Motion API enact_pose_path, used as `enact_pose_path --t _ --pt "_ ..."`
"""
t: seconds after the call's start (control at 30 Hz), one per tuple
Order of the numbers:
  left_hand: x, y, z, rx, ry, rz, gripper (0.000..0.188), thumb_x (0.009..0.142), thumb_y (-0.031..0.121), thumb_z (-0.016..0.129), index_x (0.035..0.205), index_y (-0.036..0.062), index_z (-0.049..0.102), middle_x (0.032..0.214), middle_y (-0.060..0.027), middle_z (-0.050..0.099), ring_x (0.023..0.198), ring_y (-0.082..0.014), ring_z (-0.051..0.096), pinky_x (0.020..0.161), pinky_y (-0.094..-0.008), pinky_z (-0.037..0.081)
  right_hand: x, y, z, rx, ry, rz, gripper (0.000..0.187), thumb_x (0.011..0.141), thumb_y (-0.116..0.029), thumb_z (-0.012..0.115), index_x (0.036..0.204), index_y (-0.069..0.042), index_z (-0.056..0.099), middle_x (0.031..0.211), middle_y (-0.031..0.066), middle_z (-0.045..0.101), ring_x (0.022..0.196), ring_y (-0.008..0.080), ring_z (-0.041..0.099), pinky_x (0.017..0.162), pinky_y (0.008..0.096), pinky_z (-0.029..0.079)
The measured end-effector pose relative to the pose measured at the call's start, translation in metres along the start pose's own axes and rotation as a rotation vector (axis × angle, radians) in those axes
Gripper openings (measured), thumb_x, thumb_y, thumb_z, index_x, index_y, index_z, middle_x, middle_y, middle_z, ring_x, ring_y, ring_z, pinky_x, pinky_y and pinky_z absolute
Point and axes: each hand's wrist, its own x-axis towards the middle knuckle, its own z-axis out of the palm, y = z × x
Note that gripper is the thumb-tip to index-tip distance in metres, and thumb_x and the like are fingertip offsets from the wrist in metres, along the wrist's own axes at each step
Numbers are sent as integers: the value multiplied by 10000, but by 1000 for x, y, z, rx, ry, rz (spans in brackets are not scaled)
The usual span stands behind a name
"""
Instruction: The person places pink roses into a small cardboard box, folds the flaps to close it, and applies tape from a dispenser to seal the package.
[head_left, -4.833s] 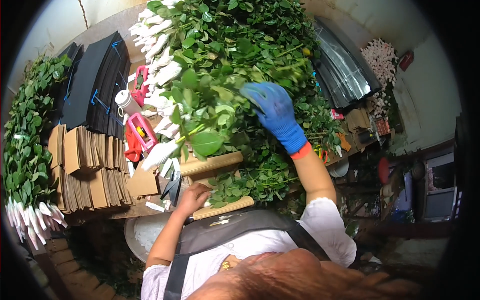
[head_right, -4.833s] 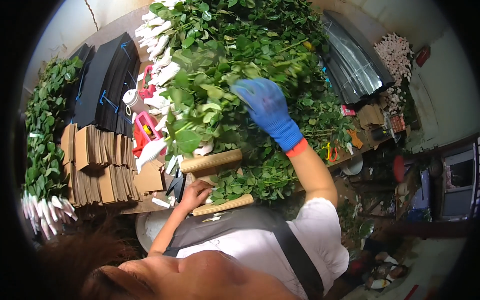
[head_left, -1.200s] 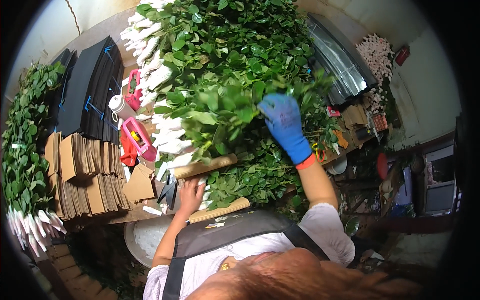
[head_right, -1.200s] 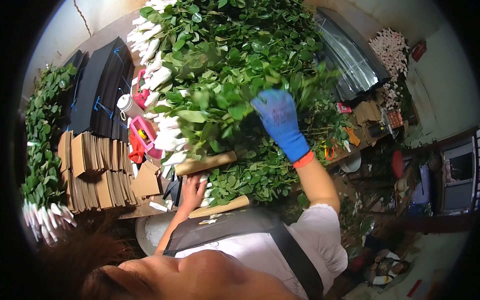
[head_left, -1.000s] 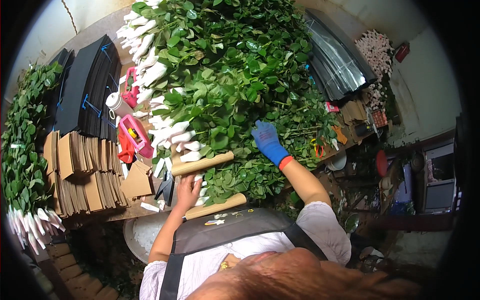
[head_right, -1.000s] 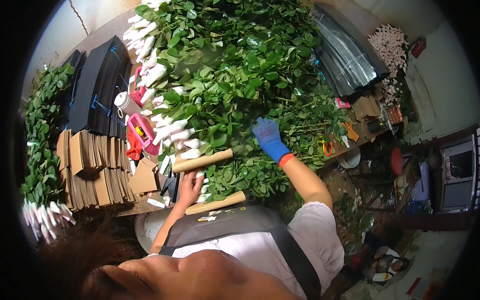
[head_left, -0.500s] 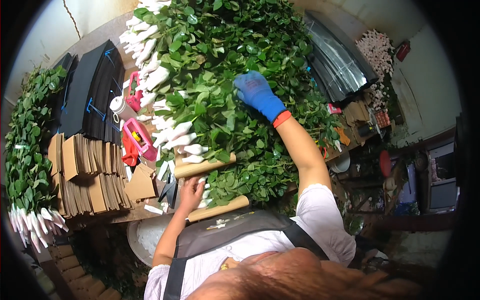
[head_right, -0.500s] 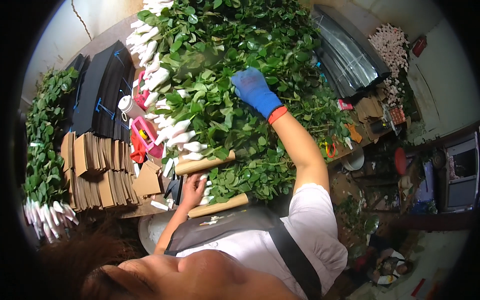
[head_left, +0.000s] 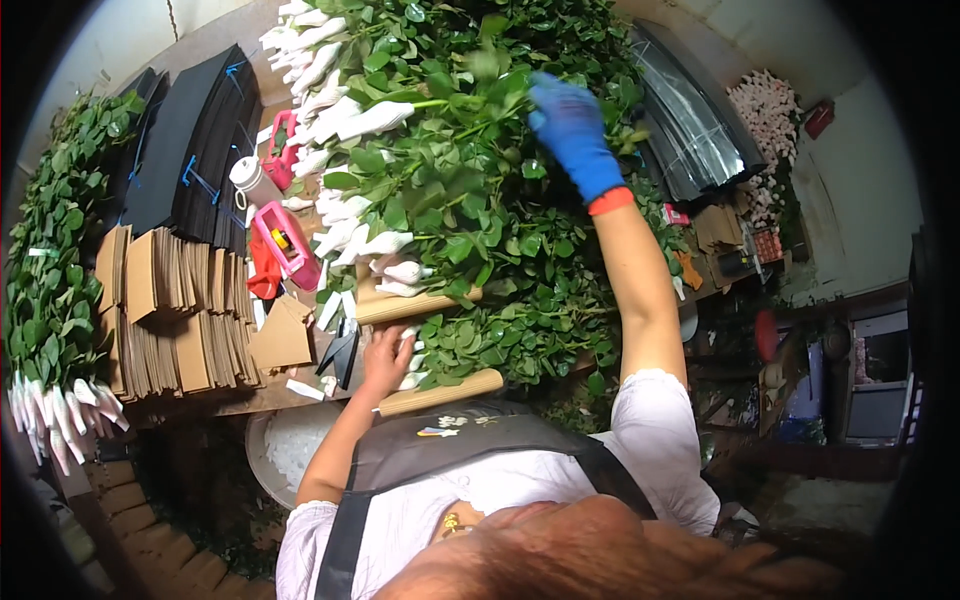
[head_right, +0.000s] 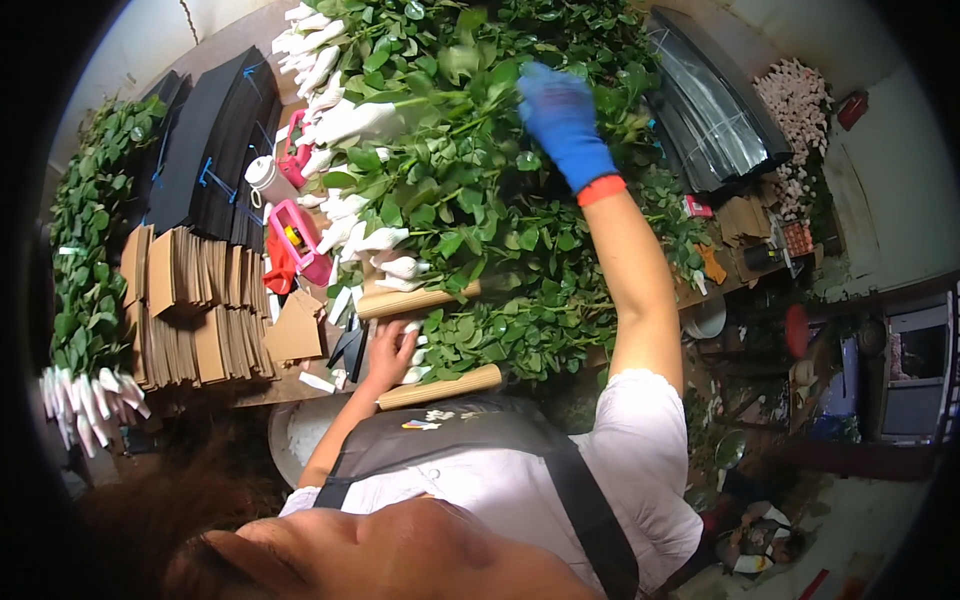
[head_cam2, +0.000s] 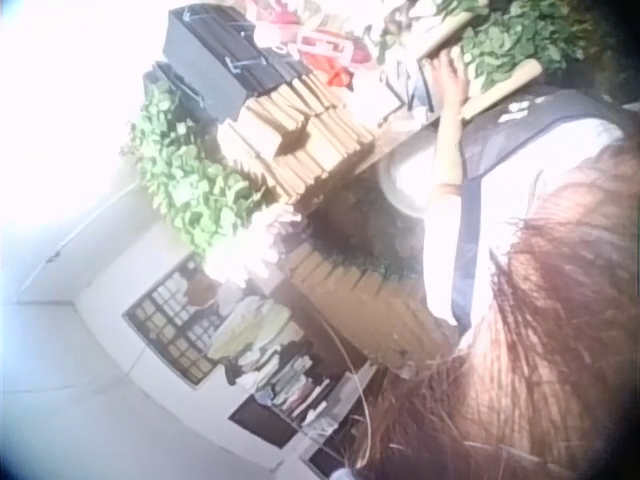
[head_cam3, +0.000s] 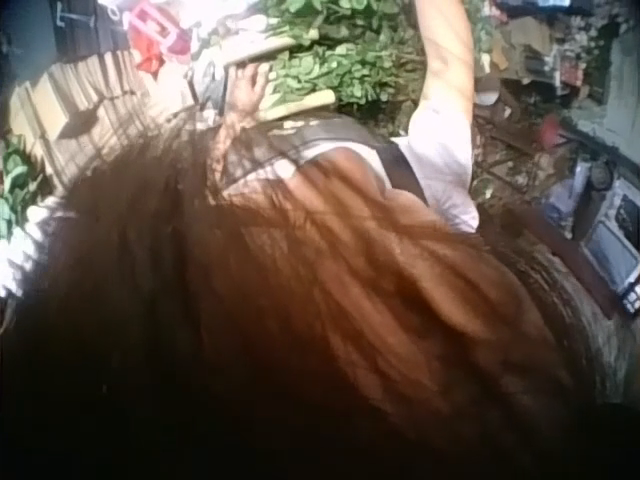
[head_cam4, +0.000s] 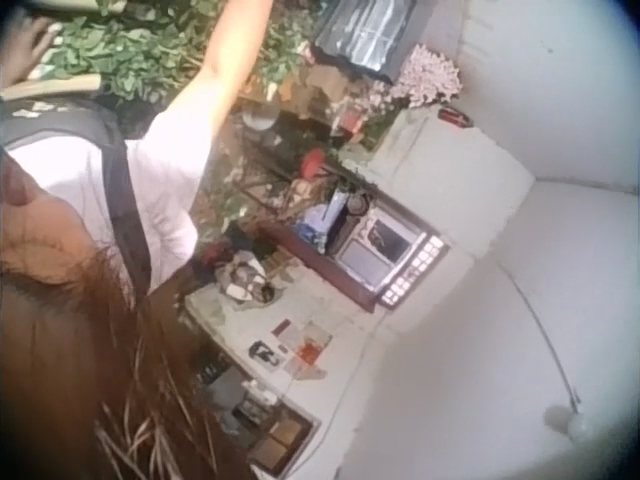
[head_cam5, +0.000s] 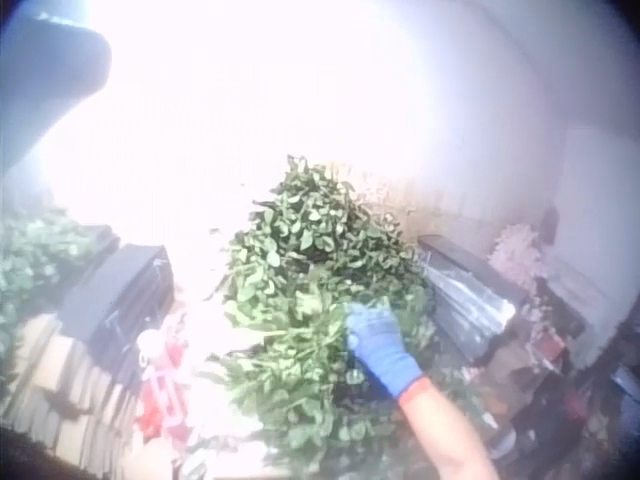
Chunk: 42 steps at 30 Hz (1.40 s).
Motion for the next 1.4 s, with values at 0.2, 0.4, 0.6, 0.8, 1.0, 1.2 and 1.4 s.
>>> enact_pose_path --t 0.2,0.4,0.6,0.8,1.0,1.2,1.4 --pt "2 1 3 13 15 -7 246 901 250 721 1104 114 694 855 -135 625 747 -307 638 676 -425 512 -64 0 -73 -70 427 -86 577 722 -33 766 1265 -200 667 1246 26 659 1166 296 599 1025 410 485" --pt "1 -18 16 75 23 -8 322 900 299 699 1104 56 647 923 -188 630 827 -396 612 742 -488 503 -198 -67 -55 745 -557 -101 510 738 0 568 1222 -99 696 1183 163 703 1102 354 653 1002 396 490" --pt "4 -4 5 -45 -86 -109 274 830 239 665 1036 59 686 993 -204 647 935 -393 632 830 -467 503 -280 -102 48 38 -857 -75 332 812 -247 712 1104 -93 687 1205 126 653 1078 310 617 960 442 477" --pt "-3 3 -8 -40 -43 -158 262 815 206 646 1022 68 727 1123 -209 651 1059 -398 611 938 -476 493 -219 -162 -21 530 -738 -121 329 885 -376 655 1164 -202 660 1023 90 722 936 311 685 787 449 539" --pt "0 -10 -1 85 55 31 339 837 234 699 1123 58 653 1142 -178 622 1069 -389 578 924 -476 484 -219 -220 79 333 -993 -18 433 875 -475 640 1198 -188 659 1138 147 701 1086 320 659 943 495 499" --pt "8 21 -24 -80 79 -405 479 978 408 586 842 -51 608 802 -272 639 774 -457 625 720 -522 480 -230 -222 97 325 -1053 -15 405 882 -413 641 1214 -182 652 1221 159 677 1144 343 635 1027 518 459" --pt "-17 -5 -8 -388 487 -379 306 980 238 568 812 -15 608 688 -108 656 608 -254 613 576 -408 447 -218 -227 90 301 -1215 16 481 890 -443 634 1305 -203 597 1358 150 601 1256 347 565 1062 521 431"
